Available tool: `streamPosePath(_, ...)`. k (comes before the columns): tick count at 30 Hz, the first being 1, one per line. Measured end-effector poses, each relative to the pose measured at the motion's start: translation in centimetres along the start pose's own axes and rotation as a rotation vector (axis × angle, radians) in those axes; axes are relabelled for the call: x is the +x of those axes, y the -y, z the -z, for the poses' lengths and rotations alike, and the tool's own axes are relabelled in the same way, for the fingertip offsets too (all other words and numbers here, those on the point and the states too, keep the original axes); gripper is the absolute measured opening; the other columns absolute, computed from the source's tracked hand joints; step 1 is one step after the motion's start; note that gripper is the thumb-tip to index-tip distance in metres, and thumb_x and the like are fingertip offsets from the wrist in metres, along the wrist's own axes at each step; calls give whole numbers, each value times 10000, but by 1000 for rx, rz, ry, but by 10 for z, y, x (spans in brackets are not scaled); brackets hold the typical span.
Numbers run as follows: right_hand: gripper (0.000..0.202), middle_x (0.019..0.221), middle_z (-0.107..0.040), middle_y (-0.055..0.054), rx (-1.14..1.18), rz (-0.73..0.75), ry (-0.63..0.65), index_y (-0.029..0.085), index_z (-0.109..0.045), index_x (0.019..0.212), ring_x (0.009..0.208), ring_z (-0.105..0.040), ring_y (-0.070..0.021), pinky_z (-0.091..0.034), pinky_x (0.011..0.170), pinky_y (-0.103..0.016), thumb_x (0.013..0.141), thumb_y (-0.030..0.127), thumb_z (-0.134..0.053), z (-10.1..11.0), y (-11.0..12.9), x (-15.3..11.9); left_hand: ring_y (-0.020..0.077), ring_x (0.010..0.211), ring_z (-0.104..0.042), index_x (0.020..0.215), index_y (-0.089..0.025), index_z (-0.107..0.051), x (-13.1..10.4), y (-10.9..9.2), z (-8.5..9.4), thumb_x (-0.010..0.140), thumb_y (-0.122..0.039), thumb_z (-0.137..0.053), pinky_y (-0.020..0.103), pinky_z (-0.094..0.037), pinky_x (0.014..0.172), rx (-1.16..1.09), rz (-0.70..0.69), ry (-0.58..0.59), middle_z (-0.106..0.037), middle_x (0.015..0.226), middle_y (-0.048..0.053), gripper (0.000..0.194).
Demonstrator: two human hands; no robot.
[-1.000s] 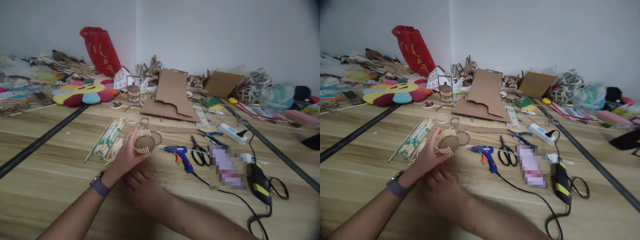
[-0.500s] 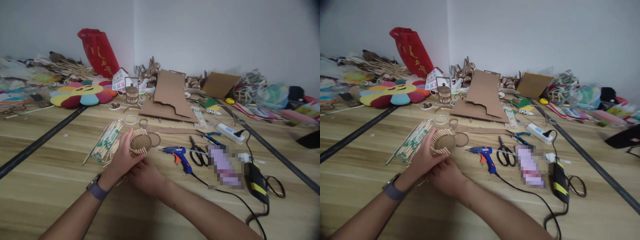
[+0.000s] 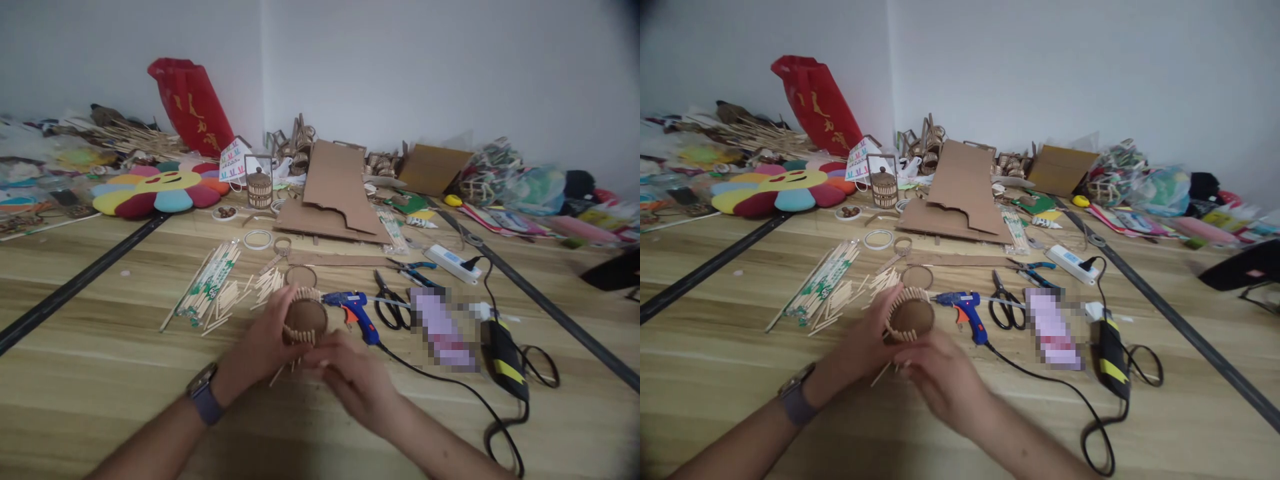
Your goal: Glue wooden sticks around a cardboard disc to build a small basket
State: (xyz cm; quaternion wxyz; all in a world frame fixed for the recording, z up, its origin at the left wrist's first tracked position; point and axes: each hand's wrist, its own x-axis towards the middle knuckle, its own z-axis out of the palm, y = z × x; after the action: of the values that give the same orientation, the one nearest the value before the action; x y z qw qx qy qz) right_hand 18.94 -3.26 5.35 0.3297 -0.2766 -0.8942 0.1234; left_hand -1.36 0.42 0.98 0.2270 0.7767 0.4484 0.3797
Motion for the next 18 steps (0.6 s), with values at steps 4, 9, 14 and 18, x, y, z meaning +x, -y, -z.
streamPosePath(4,204,839,-688,-50,188,-392,-324,216,-646,901,762,-655,-183,-540,670,-275,986,366,-536,31,-22,-6,355,1440,-367,1547,-275,-199,-9,-17,-14,778,-384,-798,549,-354,1177,-29,-93,202,-376,1559,145,981)
streamPosePath(9,357,712,-644,-18,430,-622,-263,203,-664,876,610,-576,-145,-479,549,-235,885,558,-633,31,-37,-14,352,1448,-356,1541,-255,-218,-10,-17,-18,743,-243,-817,543,-361,1175,36,-98,355,-343,1581,154,998)
streamPosePath(14,385,761,-685,-48,500,-619,-18,192,-719,913,679,-614,-167,-492,618,-266,911,556,-593,22,-40,-19,356,1431,-388,1547,-279,-171,-2,-2,-12,754,-230,-809,564,-381,1154,78,-24,249,-374,1559,153,1019)
streamPosePath(18,360,763,-672,-47,479,-614,-68,190,-715,916,681,-606,-164,-493,624,-265,904,536,-615,17,-42,-22,351,1440,-379,1551,-312,-123,0,-1,-4,787,-226,-774,568,-376,1149,67,3,118,-376,1553,147,1008)
